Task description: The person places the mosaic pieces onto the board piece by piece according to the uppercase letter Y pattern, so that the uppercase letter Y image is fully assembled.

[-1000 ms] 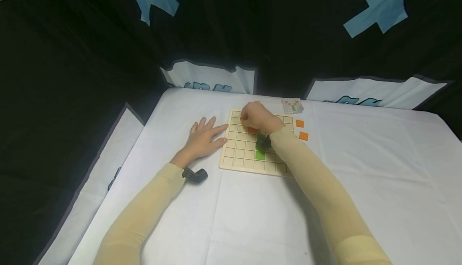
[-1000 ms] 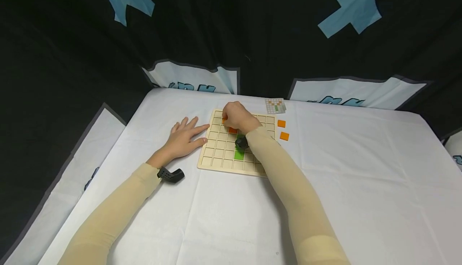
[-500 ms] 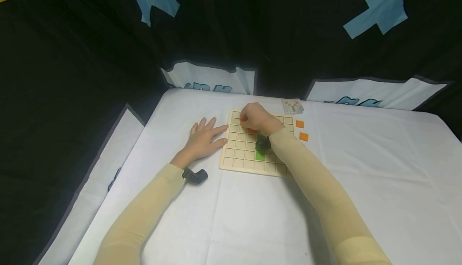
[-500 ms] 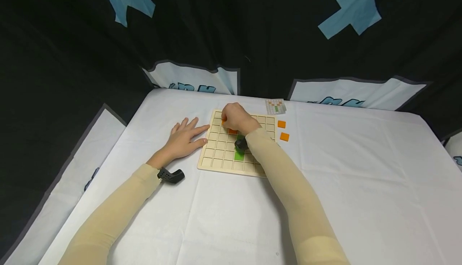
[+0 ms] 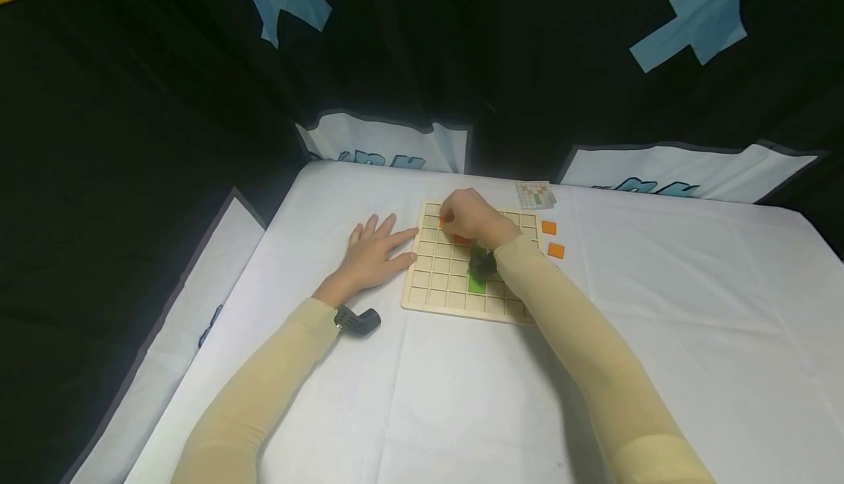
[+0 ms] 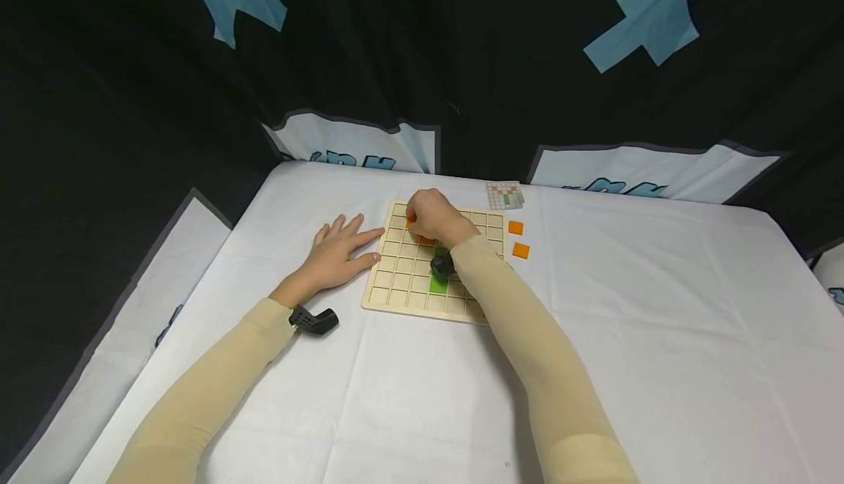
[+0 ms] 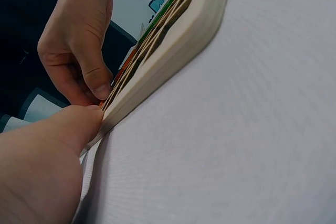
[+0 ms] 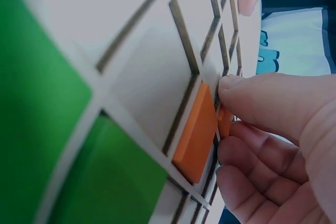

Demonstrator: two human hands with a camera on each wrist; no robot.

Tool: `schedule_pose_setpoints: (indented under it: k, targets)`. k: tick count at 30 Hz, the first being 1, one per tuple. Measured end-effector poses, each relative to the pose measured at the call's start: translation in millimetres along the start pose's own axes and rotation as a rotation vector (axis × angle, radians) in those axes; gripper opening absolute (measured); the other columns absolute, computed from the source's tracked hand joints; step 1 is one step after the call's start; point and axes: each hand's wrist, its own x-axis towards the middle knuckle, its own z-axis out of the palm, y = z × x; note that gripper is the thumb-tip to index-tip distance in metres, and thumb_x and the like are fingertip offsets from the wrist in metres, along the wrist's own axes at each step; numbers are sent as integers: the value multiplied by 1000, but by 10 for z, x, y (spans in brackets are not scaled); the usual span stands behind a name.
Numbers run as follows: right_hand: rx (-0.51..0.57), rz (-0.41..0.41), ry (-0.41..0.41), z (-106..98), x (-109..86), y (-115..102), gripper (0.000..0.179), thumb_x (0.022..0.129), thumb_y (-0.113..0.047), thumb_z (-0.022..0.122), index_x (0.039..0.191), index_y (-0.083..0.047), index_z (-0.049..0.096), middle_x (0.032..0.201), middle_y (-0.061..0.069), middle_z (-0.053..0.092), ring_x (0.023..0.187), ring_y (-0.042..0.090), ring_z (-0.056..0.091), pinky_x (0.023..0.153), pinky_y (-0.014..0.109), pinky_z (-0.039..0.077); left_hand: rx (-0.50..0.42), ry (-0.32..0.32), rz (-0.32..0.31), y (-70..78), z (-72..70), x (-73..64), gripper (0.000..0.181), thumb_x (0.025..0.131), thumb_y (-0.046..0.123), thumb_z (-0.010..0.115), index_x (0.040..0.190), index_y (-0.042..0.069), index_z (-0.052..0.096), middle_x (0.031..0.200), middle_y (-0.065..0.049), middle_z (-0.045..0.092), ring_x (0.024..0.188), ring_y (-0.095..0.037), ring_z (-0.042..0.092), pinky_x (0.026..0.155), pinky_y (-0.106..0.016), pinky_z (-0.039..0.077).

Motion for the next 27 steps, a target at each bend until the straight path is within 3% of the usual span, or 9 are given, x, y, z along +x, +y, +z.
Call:
schedule_pose_setpoints:
  k: [3,6,10,14,18,24,26,27]
  targets:
    - [13,-19,16,-19,-37,30,9,89,-5,72,94,-5,79,97,7,75,90,22,57,92,36,51,1,1,2,11,16,10,58,101,52,51,154,30,46,170,-20,21,157,-50,6,125,-68,2]
    - [25,-43,22,-69,-103,84,10,91,-7,70,84,-2,73,82,7,67,81,22,53,84,36,48,8,-6,2,21,29,15,58,101,52,51,155,30,46,170,-20,21,158,-49,6,125,-68,2]
    - [23,-61,62,-165,-215,200,13,91,-7,70,86,4,71,79,11,64,79,22,52,80,36,47,11,-2,-3,34,17,7,59,101,52,51,154,28,46,170,-20,21,157,-50,6,125,-68,2]
    - [17,-41,96,-268,-361,344,16,91,-8,69,100,4,75,97,17,74,88,25,58,90,40,51,12,11,-12,41,-9,-3,58,101,50,52,154,27,47,169,-20,21,157,-50,7,125,-68,2]
    - [21,6,109,-347,-555,503,21,93,-11,70,110,-1,77,115,16,76,92,24,63,92,42,54,13,13,-18,40,-9,-12,59,100,50,52,154,27,47,169,-20,21,157,-49,7,125,-68,2]
    - [32,61,114,-414,-896,793,11,93,-10,66,88,-1,71,82,14,69,50,16,53,65,29,44,15,14,-17,40,14,-14,59,100,50,51,154,26,46,169,-20,21,157,-50,7,125,-68,2]
    - [19,85,135,-426,-1003,881,12,94,-11,66,93,-1,74,79,13,69,50,16,55,65,28,45,14,15,-15,48,9,-15,59,100,50,52,154,26,46,169,-20,21,157,-50,7,125,-68,2]
    - [8,91,142,-430,-1049,922,13,94,-11,66,88,0,71,73,14,68,53,16,55,65,28,44,13,15,-16,52,6,-16,59,100,50,52,154,26,46,169,-20,21,157,-50,7,125,-68,2]
